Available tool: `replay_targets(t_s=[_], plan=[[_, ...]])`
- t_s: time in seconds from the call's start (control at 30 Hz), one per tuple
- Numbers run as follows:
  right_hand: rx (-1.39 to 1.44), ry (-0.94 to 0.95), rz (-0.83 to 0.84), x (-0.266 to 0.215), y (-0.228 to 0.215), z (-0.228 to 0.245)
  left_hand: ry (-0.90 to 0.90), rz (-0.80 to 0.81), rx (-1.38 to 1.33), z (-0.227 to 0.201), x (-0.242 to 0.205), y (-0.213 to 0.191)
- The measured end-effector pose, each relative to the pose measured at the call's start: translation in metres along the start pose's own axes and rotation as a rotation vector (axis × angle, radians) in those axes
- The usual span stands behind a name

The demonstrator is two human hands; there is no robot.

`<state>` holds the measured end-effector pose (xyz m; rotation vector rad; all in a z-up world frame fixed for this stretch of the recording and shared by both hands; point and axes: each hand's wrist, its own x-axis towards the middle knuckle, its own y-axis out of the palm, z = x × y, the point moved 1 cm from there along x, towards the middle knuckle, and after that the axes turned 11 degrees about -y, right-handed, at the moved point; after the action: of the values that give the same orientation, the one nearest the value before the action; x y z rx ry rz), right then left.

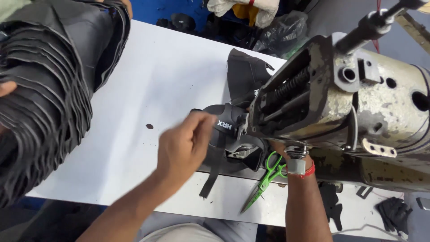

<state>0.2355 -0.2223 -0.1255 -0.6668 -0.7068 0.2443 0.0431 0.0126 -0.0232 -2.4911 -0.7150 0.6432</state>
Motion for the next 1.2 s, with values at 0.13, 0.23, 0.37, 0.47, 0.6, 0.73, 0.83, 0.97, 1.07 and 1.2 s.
replay_targets(t_s=[0.13, 0.23, 0.37, 0.47, 0.6, 0.73, 0.83, 0.97, 1.07, 1.2], plan=[[0.109, 0.077, -0.036, 0.009, -0.009, 0.045, 0.715, -0.482, -0.010, 0.008, 0.046, -0.003], [0.188, 0.121, -0.074, 0.022, -0.037, 0.105, 0.511, 0.027, -0.092, 0.012, 0.053, 0.004], [0.301, 0.203, -0.115, -0.013, -0.068, 0.100, 0.130, 0.153, -0.025, 0.024, -0.005, 0.009], [0.240, 0.272, -0.081, -0.049, -0.084, 0.083, 0.150, 0.286, -0.039, 0.044, -0.035, 0.009], [0.211, 0.393, 0.004, -0.073, -0.098, 0.091, 0.550, 0.080, 0.040, 0.065, -0.058, -0.007], [0.361, 0.368, 0.016, -0.085, -0.102, 0.107, 0.731, -0.370, -0.027, 0.033, -0.046, -0.049], [0.377, 0.385, 0.064, -0.087, -0.103, 0.121, 0.736, -0.518, 0.116, 0.023, -0.009, -0.061], [0.375, 0.367, 0.123, -0.095, -0.097, 0.134, 0.198, 0.077, 0.055, 0.026, 0.055, -0.055], [0.310, 0.377, 0.141, -0.099, -0.093, 0.137, 0.062, 0.321, 0.122, 0.051, 0.077, -0.039], [0.238, 0.427, 0.178, -0.104, -0.090, 0.138, 0.496, -0.147, 0.015, 0.085, 0.043, -0.015]])
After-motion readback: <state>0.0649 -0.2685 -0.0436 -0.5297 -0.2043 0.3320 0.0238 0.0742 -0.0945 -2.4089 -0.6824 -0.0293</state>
